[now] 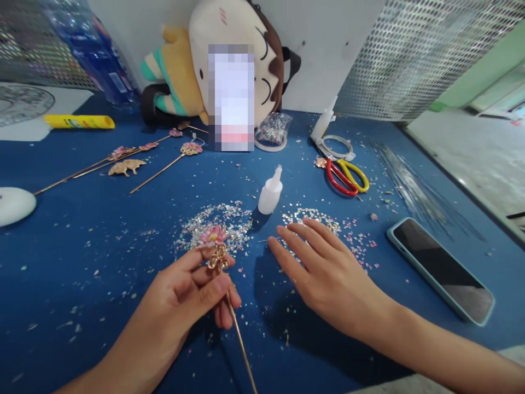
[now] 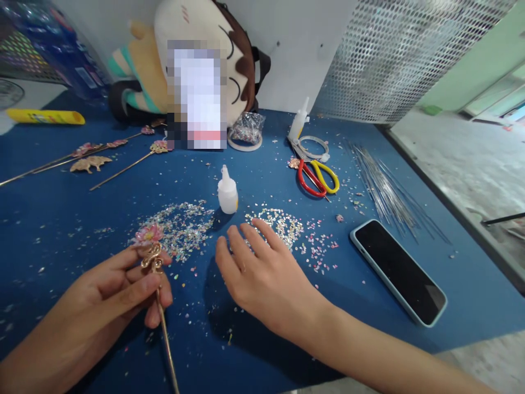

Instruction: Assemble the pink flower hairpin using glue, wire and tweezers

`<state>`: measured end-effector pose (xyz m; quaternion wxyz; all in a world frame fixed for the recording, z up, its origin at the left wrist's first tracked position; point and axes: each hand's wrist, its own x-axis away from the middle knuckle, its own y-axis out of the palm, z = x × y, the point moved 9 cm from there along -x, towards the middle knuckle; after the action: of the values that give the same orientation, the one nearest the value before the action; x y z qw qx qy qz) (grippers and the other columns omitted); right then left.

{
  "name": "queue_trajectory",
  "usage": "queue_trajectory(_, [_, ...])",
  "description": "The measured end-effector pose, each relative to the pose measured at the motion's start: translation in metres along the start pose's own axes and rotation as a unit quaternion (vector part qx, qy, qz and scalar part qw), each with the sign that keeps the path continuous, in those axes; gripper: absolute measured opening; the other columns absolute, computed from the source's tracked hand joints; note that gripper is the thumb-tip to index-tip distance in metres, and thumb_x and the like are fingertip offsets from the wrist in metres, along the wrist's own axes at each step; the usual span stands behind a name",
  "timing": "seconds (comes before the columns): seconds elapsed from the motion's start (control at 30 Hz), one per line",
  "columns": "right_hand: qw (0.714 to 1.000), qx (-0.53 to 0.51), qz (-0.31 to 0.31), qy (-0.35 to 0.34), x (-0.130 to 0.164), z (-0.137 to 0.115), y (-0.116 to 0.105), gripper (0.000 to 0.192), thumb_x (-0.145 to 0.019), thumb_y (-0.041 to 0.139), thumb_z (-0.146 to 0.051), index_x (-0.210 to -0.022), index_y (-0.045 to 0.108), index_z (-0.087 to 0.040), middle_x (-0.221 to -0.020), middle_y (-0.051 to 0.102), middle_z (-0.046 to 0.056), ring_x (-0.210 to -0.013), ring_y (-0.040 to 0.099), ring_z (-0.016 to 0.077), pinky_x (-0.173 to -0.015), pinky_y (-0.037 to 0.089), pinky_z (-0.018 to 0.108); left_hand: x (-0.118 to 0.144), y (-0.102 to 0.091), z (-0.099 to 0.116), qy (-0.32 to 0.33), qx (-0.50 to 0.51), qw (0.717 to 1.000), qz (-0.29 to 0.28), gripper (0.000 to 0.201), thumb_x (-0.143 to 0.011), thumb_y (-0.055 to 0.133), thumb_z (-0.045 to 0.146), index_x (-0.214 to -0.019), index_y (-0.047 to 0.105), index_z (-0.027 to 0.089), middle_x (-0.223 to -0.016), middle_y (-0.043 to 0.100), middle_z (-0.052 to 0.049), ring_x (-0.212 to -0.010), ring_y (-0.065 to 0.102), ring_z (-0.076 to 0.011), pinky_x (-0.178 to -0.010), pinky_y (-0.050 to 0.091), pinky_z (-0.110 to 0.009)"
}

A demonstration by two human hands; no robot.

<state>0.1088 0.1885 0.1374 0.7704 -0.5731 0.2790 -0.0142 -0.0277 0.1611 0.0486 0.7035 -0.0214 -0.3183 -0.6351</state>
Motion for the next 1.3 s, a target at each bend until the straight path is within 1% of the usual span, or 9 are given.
queue_trajectory(0.2, [0.997,-0.064,0.007,-0.047,0.005,-0.014,-0.004,0.046,-0.106,0.037,-0.006,-0.106,0.082,-0.011,-0.112,0.084,0.009,-0.100,0.080,0.0250,-0.096,0.066,0.040,0.001,0.000,-0.004,0.007,-0.050,0.998,-0.044,0.013,-0.087,0.090,0.035,-0.084,0.085,0.023,-0.066,0.078,-0.001,-0.053,0.068,-0.0125,-0.054,0.054,-0.018])
queue_trajectory(0.37, [0.992,-0.088,0.031,-0.083,0.010,-0.017,-0.014,0.039,-0.111,0.039,-0.011,-0.122,0.076,-0.013,-0.132,0.078,0.004,-0.125,0.072,0.0196,-0.112,0.056,0.034,-0.002,0.000,-0.002,0.014,-0.028,0.999,-0.034,0.016,-0.074,0.098,0.030,-0.078,0.085,0.021,-0.061,0.078,0.001,-0.048,0.068,-0.0109,-0.049,0.055,-0.013])
queue_trajectory(0.63, [0.995,-0.038,0.088,-0.002,0.003,0.010,-0.017,0.035,-0.104,0.050,-0.004,-0.137,0.060,-0.002,-0.144,0.068,0.021,-0.141,0.062,0.0288,-0.117,0.053,0.042,-0.004,0.005,0.003,0.028,-0.020,0.999,-0.031,0.011,-0.072,0.096,0.025,-0.075,0.086,0.023,-0.058,0.078,0.001,-0.046,0.068,-0.0080,-0.048,0.053,-0.009])
queue_trajectory(0.7, [0.996,0.000,0.078,0.052,0.004,0.023,-0.015,0.034,-0.101,0.055,-0.004,-0.135,0.060,0.001,-0.134,0.073,0.024,-0.126,0.071,0.0323,-0.104,0.060,0.044,-0.003,0.006,0.003,0.027,-0.018,0.999,-0.031,0.010,-0.072,0.096,0.024,-0.075,0.086,0.023,-0.057,0.077,0.001,-0.045,0.068,-0.0079,-0.049,0.053,-0.008])
queue_trajectory(0.77, [0.996,0.022,0.037,0.079,0.005,0.031,-0.010,0.025,-0.102,0.053,-0.006,-0.121,0.068,0.002,-0.104,0.081,0.019,-0.090,0.079,0.0286,-0.078,0.064,0.039,-0.002,0.006,0.004,0.027,-0.019,0.999,-0.032,0.010,-0.072,0.096,0.024,-0.074,0.086,0.023,-0.057,0.077,0.001,-0.045,0.068,-0.0080,-0.048,0.053,-0.009])
queue_trajectory(0.87, [0.999,0.004,-0.018,0.049,0.006,0.027,-0.009,0.030,-0.106,0.044,-0.006,-0.104,0.073,-0.005,-0.074,0.076,0.006,-0.058,0.069,0.0209,-0.055,0.054,0.035,-0.002,0.006,0.004,0.025,-0.022,0.999,-0.029,0.010,-0.070,0.095,0.022,-0.074,0.086,0.023,-0.057,0.077,0.001,-0.045,0.068,-0.0085,-0.047,0.053,-0.009])
queue_trajectory(1.0, [0.989,-0.108,-0.102,-0.019,0.011,0.008,-0.007,0.039,-0.107,0.037,-0.006,-0.100,0.074,-0.012,-0.068,0.068,0.001,-0.057,0.061,0.0182,-0.056,0.049,0.033,-0.002,0.001,0.005,0.026,-0.019,0.999,-0.011,0.008,-0.070,0.093,0.020,-0.074,0.087,0.023,-0.058,0.077,0.000,-0.045,0.069,-0.0092,-0.048,0.054,-0.010])
queue_trajectory(1.2, [0.965,-0.209,-0.150,0.058,0.020,-0.001,0.012,0.024,-0.098,0.056,-0.006,-0.081,0.066,-0.017,-0.074,0.066,0.001,-0.064,0.056,0.0172,-0.060,0.046,0.032,-0.002,-0.008,0.008,0.034,-0.010,0.998,0.048,0.008,-0.065,0.091,0.020,-0.071,0.086,0.024,-0.055,0.074,0.002,-0.041,0.063,-0.0070,-0.043,0.051,-0.009])
queue_trajectory(1.3, [0.962,-0.226,-0.148,0.048,0.019,-0.010,0.020,0.023,-0.093,0.058,-0.003,-0.077,0.065,-0.019,-0.074,0.066,0.001,-0.064,0.056,0.0169,-0.061,0.047,0.031,-0.001,-0.010,0.012,0.040,-0.003,0.997,0.069,0.007,-0.063,0.090,0.021,-0.068,0.085,0.023,-0.051,0.070,0.003,-0.038,0.057,-0.0054,-0.040,0.047,-0.008])
